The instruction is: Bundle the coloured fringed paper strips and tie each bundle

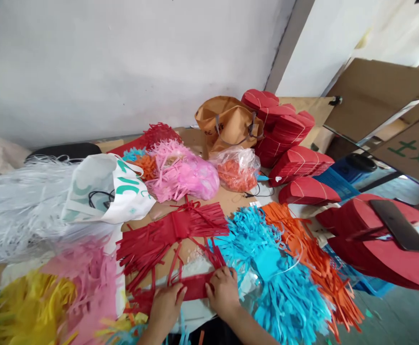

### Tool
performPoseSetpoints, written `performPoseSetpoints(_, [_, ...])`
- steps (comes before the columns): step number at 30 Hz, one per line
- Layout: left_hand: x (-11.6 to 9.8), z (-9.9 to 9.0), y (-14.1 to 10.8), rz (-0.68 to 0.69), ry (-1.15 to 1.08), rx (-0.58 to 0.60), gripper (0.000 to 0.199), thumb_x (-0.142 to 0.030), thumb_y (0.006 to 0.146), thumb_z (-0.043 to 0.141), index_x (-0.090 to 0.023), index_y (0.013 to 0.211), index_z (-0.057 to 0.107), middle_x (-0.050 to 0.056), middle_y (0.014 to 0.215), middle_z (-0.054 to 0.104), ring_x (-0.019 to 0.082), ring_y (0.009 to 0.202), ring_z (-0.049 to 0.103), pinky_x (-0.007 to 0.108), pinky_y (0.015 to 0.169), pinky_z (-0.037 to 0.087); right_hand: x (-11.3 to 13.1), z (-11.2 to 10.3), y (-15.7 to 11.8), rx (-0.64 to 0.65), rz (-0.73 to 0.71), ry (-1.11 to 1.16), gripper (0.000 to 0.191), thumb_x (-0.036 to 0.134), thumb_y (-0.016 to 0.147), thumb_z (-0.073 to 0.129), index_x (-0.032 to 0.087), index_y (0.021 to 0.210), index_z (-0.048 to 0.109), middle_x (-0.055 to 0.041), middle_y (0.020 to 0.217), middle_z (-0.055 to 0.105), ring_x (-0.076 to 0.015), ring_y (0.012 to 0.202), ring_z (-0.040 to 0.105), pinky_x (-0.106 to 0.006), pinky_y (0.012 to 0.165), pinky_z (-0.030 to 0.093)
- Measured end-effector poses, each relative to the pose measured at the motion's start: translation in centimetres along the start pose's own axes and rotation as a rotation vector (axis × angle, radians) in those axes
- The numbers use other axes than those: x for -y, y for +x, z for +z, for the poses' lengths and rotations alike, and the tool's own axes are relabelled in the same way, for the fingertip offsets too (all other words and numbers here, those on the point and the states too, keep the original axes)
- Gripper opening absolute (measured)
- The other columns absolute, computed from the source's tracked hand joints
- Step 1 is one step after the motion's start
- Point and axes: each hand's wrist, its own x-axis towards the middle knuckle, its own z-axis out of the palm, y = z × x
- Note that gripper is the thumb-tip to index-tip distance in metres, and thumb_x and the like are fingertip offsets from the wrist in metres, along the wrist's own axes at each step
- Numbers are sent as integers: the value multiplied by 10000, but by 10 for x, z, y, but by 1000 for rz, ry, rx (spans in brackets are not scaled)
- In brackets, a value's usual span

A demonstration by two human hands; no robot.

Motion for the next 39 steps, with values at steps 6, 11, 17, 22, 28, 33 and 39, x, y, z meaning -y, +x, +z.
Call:
performPoseSetpoints(6, [-4, -2, 10, -54, 70, -31, 303, -267, 964, 414, -212, 1027, 706, 71, 892, 771, 264, 884, 712, 383, 848, 472, 4, -3, 9, 59, 57, -89, 126, 268, 823, 682, 227, 704, 683, -25, 833, 695, -226, 927, 555, -425, 908, 288])
performPoseSetpoints(11, [-3, 4, 12, -86, 82, -47, 295, -291, 968, 429, -215, 1017, 710, 56, 825, 767, 246, 811, 715, 339, 739, 472, 5, 0, 12, 48, 72, -119, 144, 267, 808, 699, 229, 672, 676, -22, 807, 694, -228, 900, 563, -406, 848, 295])
performPoseSetpoints(17, [2, 20, 11, -21, 80, -252, 245, -237, 958, 488, -252, 1048, 716, 53, 1019, 754, 236, 997, 666, 414, 965, 403, -3, 4, 16, -127, 72, -78, 70, 210, 756, 713, 227, 727, 651, -20, 832, 688, -237, 873, 561, -409, 856, 317])
performPoseSetpoints(22, [9, 37, 13, 235, 99, -445, 201, -170, 828, 690, -319, 952, 742, 11, 1093, 731, 242, 1087, 590, 441, 1028, 321, 3, -4, 0, -186, -136, -37, 210, 141, 786, 605, 264, 952, 643, -20, 1032, 694, -244, 1050, 544, -485, 1075, 215])
performPoseSetpoints(28, [2, 20, 5, 356, 124, -352, 227, -300, 833, 657, -220, 1038, 716, 43, 1076, 726, 240, 1131, 550, 449, 1134, 218, -3, 15, -11, -53, -357, -107, 97, 163, 826, 627, 241, 875, 656, -15, 934, 719, -225, 994, 565, -464, 1094, 172])
performPoseSetpoints(33, [4, 23, 2, 320, 79, -276, 356, -331, 841, 644, -215, 1177, 668, 43, 1172, 710, 251, 1182, 540, 477, 1156, 178, -1, 3, 3, -22, -287, -70, 87, 178, 864, 606, 235, 812, 647, 1, 816, 692, -189, 905, 562, -449, 1097, 197])
performPoseSetpoints(39, [23, 33, 10, 305, 46, -294, 233, -180, 884, 605, -290, 1059, 712, -16, 1077, 749, 213, 1149, 583, 464, 1135, 195, -12, 3, 0, 74, -297, -85, 101, 212, 831, 656, 256, 919, 676, 4, 903, 696, -209, 955, 558, -471, 1096, 180])
